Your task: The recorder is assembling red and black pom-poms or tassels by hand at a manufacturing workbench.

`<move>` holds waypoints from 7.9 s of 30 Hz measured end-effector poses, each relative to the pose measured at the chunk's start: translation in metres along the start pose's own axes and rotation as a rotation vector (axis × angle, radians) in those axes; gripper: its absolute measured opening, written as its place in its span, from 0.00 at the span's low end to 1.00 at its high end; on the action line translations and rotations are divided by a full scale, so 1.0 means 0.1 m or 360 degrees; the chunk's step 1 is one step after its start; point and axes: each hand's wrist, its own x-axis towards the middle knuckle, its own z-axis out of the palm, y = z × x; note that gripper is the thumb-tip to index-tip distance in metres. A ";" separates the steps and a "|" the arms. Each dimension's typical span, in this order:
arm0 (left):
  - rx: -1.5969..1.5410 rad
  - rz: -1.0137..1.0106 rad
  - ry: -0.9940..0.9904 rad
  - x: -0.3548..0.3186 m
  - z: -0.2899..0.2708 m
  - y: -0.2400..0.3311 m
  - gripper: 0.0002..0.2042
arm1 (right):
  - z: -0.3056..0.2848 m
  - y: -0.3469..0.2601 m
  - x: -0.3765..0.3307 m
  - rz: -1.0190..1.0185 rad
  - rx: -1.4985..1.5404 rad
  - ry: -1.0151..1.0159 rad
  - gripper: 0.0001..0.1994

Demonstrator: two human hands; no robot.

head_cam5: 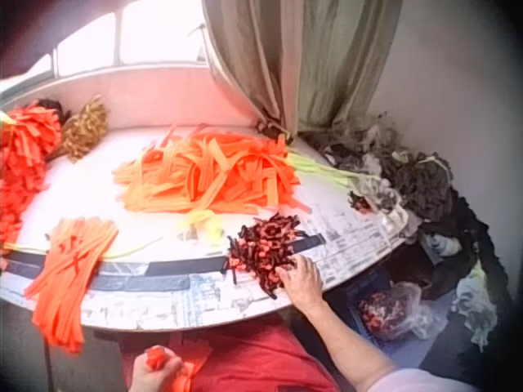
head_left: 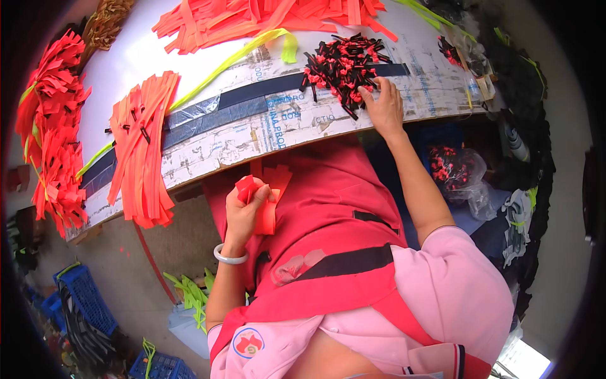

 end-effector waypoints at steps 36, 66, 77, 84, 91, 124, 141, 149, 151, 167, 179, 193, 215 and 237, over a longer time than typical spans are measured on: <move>-0.0199 -0.0304 -0.0025 -0.13 0.11 -0.06 0.05 | 0.18 -0.34 0.51 0.1012 0.2823 -0.1023 0.05; -0.0509 -0.0082 0.0336 0.07 0.02 0.14 0.09 | -0.08 -1.85 -0.64 0.0209 0.2342 -0.1776 0.13; -0.0246 0.0058 0.0075 -0.06 0.02 0.13 0.08 | 0.13 -1.68 -0.82 0.1357 0.2830 -0.2236 0.16; -0.0212 -0.0064 0.0000 -0.09 0.06 0.14 0.08 | 0.16 -1.69 -0.83 0.1546 0.2853 -0.2213 0.13; -0.0320 -0.0140 0.0372 -0.06 -0.06 0.09 0.11 | 0.03 -1.83 -0.84 0.0831 0.2317 -0.2202 0.14; -0.0150 0.0057 0.0396 -0.25 -0.07 0.11 0.12 | 0.00 -1.73 -0.76 0.0967 0.2667 -0.2143 0.15; -0.0544 -0.0185 0.0351 -0.22 -0.16 0.11 0.17 | -0.16 -1.87 -0.70 0.0573 0.2411 -0.2111 0.11; -0.0444 -0.0257 0.0328 -0.23 -0.16 0.19 0.07 | -0.28 -1.98 -0.75 0.0543 0.2157 -0.2011 0.12; -0.0447 -0.0184 0.0318 -0.23 -0.14 0.16 0.07 | -0.28 -1.97 -0.77 0.0581 0.2145 -0.1946 0.12; -0.0062 0.0042 0.0310 -0.23 -0.07 0.13 0.05 | -0.29 -2.00 -0.83 0.0503 0.2022 -0.1873 0.11; -0.0001 0.0026 0.0215 -0.18 -0.09 0.09 0.05 | -0.22 -1.95 -0.75 0.0304 0.1964 -0.1965 0.10; -0.0065 0.0036 0.0256 -0.16 -0.10 0.11 0.06 | -0.32 -2.02 -0.79 0.0509 0.1996 -0.1834 0.10; -0.0229 -0.0003 0.0246 -0.18 -0.11 0.03 0.05 | -0.23 -1.95 -0.84 0.0690 0.2175 -0.2055 0.10; -0.0144 0.0026 0.0258 -0.18 -0.11 0.07 0.05 | -0.33 -2.03 -0.74 0.0563 0.2022 -0.1853 0.09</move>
